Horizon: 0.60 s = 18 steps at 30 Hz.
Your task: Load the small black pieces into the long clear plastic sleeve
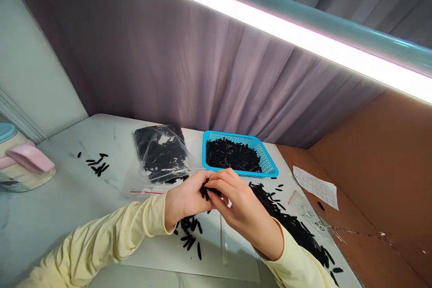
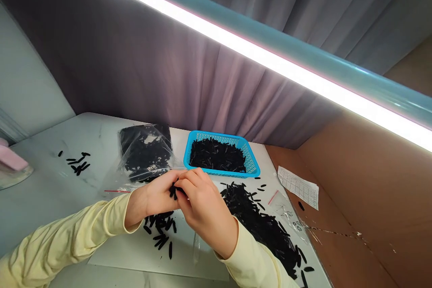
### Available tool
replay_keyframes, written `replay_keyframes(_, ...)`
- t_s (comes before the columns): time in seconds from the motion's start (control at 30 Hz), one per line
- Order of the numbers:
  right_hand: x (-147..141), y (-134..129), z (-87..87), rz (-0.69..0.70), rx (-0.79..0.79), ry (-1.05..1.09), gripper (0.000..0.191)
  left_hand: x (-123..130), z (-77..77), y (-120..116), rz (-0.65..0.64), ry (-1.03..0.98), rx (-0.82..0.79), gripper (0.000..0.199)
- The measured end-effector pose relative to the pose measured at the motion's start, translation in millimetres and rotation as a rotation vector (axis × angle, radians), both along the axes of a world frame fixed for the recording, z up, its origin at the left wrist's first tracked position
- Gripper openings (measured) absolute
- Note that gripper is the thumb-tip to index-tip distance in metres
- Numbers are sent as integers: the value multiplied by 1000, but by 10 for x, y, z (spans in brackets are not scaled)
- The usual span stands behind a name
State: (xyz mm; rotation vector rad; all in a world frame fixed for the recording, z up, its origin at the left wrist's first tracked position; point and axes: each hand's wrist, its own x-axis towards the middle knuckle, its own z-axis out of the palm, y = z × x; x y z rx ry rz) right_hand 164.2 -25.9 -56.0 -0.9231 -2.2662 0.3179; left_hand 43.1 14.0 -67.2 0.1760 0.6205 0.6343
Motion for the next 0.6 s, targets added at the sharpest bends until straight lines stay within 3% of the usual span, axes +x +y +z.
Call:
replay_keyframes(0.23, 4, 37, 5, 15, 5, 117, 16, 5, 22, 2, -16, -17, -95, 27)
replay_keyframes(0.43, -13, 16, 67, -36, -125, 208, 15, -25, 98, -17, 22, -52, -115, 23)
replay_keyframes(0.6, -10, -3, 96, -99, -195, 284, 11, -18, 65, -18, 48, -30, -133, 19)
